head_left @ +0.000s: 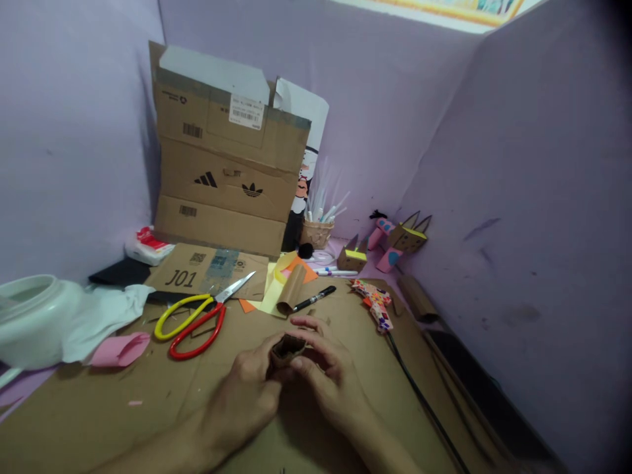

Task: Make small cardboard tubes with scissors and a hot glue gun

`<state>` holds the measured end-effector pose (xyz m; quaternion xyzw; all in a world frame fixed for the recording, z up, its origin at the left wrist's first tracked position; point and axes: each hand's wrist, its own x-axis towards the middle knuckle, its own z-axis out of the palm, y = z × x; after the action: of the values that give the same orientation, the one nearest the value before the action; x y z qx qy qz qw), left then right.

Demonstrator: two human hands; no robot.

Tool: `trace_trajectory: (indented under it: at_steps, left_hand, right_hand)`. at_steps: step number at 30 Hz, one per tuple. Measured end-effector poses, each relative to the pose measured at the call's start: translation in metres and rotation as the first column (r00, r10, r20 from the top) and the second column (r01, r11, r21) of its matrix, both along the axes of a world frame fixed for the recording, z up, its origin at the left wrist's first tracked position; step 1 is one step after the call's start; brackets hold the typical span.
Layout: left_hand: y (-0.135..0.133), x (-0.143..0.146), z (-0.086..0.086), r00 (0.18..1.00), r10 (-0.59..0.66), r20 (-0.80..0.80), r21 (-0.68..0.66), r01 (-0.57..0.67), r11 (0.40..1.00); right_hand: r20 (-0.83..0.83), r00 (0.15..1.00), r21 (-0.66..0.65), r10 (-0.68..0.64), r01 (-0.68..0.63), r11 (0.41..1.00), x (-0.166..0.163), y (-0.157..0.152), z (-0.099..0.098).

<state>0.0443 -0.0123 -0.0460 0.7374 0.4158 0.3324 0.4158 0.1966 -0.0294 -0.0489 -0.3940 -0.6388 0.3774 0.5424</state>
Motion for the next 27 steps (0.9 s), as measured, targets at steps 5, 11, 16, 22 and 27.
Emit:
trace_trajectory:
  at_steps: [5,11,16,22,27]
  left_hand:
    - [0.004,0.001,0.000,0.998,0.030,0.049,-0.081,-0.026,0.996]
    - [0.006,0.002,0.000,0.997,0.049,0.057,-0.187,-0.038,0.982]
    - [0.012,0.001,0.013,0.995,-0.097,-0.038,-0.184,0.089,0.979]
    - [0.069,0.003,0.055,0.879,0.252,-0.405,0.256,-0.156,0.954]
    - [0.117,0.039,0.054,0.726,0.317,-0.610,0.309,-0.151,0.939]
  right_hand:
    - [-0.037,0.998,0.007,-0.052,0.053,0.999,-0.001,0.001,0.001]
    - [-0.230,0.963,-0.234,-0.138,0.082,0.969,-0.004,0.004,0.000]
    - [-0.222,0.958,-0.281,-0.181,0.115,0.953,0.003,0.007,0.002]
    - [-0.490,0.704,-0.267,-0.514,0.440,0.858,0.043,0.020,0.011]
    - [-0.546,0.610,-0.269,-0.574,0.521,0.810,0.050,0.026,0.014]
